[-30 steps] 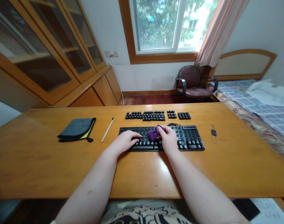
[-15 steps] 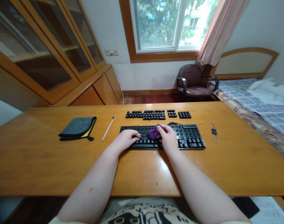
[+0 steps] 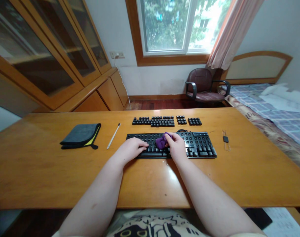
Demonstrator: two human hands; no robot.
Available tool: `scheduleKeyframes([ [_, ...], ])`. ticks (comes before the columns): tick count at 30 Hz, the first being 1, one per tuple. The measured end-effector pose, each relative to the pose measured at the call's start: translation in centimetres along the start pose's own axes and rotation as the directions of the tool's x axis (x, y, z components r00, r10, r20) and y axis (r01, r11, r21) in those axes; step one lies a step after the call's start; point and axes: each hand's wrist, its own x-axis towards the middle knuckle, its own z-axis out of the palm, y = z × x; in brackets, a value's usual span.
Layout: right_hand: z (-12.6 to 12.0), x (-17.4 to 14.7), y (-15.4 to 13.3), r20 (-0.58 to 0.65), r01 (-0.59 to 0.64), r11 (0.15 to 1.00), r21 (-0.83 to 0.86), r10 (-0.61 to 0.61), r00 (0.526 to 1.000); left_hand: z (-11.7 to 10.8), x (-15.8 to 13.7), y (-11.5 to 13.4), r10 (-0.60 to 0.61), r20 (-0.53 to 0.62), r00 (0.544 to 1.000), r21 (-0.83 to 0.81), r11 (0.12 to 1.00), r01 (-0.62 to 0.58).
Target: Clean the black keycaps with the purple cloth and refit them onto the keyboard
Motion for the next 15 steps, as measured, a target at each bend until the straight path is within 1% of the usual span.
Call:
scheduleKeyframes([
  [7,0.06,-0.11,-0.15,-0.004,-0.007,1.000,0.011,0.007,1.000,0.38,0.34,0.00,0.000,-0.002,1.000,-0.005,1.000,0.000],
  [12,0.07,-0.11,-0.14,0.001,0.000,1.000,0.008,0.000,1.000,0.25,0.40,0.17,0.011,-0.049,0.999,-0.010,1.000,-0.012],
  [15,0.08,-0.12,-0.14,0.000,0.001,1.000,0.011,-0.001,1.000,0.06,0.43,0.06,0.028,-0.047,0.999,-0.028,0.999,-0.029],
])
